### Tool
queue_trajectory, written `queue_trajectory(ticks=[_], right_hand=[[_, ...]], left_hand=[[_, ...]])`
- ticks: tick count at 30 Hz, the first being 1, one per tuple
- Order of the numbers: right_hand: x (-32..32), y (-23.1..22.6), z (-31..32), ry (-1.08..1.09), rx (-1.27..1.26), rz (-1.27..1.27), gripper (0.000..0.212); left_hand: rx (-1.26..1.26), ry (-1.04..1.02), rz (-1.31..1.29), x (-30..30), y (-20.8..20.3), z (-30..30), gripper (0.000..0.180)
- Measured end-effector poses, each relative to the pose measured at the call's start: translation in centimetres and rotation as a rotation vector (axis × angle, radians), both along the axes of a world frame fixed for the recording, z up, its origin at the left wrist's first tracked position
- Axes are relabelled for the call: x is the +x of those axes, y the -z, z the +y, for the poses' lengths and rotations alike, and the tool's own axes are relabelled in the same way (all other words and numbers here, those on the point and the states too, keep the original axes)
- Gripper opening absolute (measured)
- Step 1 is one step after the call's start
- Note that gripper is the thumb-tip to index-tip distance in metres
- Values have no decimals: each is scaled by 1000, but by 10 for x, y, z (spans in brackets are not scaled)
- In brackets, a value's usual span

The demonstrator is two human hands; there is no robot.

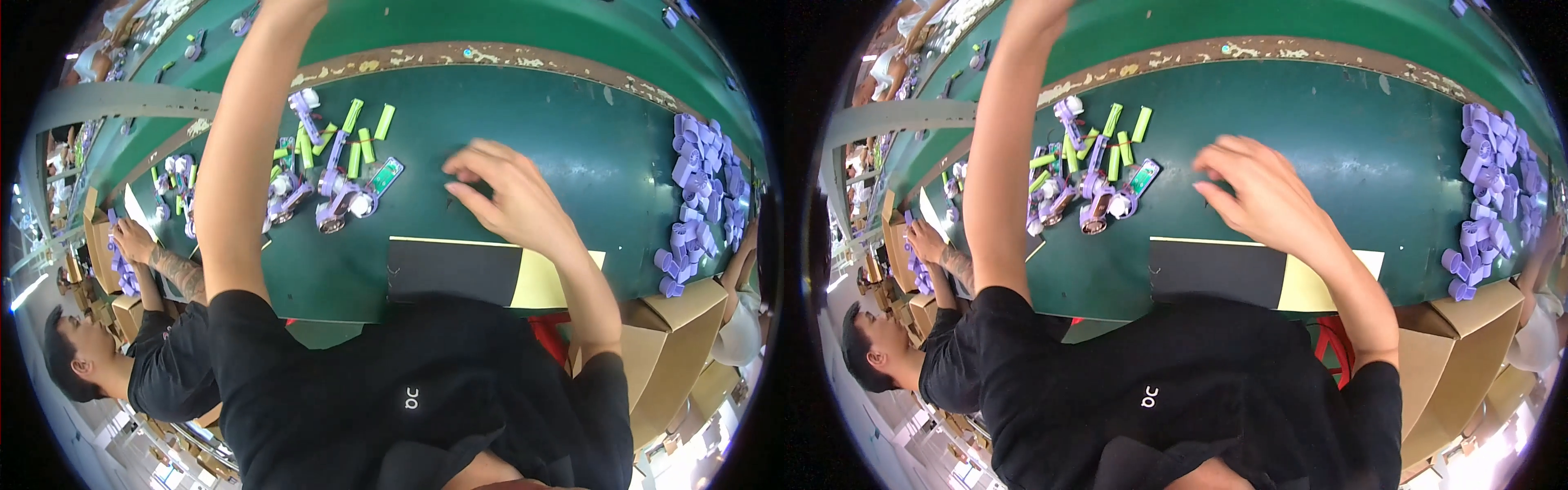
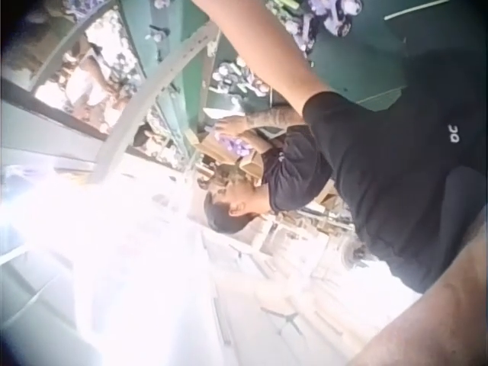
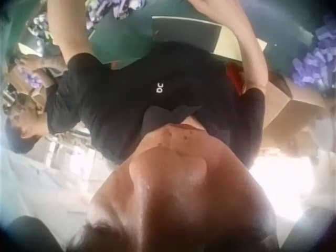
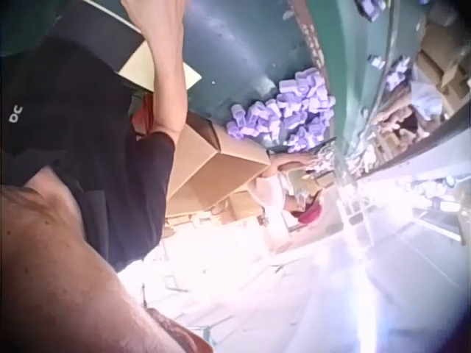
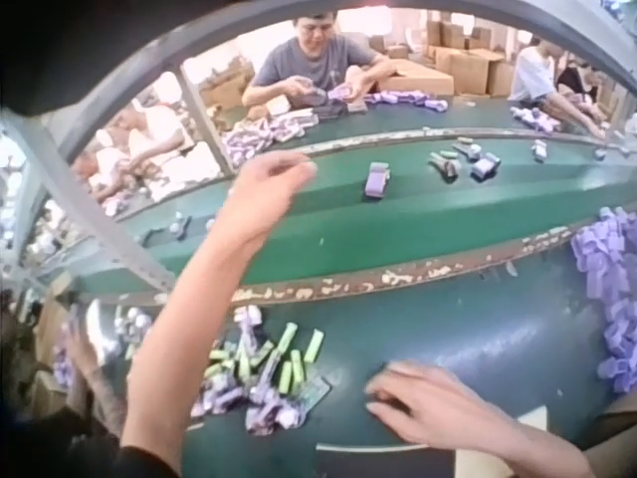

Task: The person assembles handheld fans by hand, inserting batteries into plastic housings and snapping the casings together.

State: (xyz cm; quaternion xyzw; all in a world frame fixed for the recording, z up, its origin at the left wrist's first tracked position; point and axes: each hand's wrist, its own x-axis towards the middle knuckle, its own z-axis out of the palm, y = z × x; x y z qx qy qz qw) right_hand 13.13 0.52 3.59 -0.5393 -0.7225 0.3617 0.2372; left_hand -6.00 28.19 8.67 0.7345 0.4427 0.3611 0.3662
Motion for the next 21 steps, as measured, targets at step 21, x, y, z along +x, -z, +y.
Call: queue_trajectory(ticks=[21], right_hand=[[-158,45,4,-374,1077,-310,24]], left_hand=[[44,-191,-479,-91,-6,-198,33]])
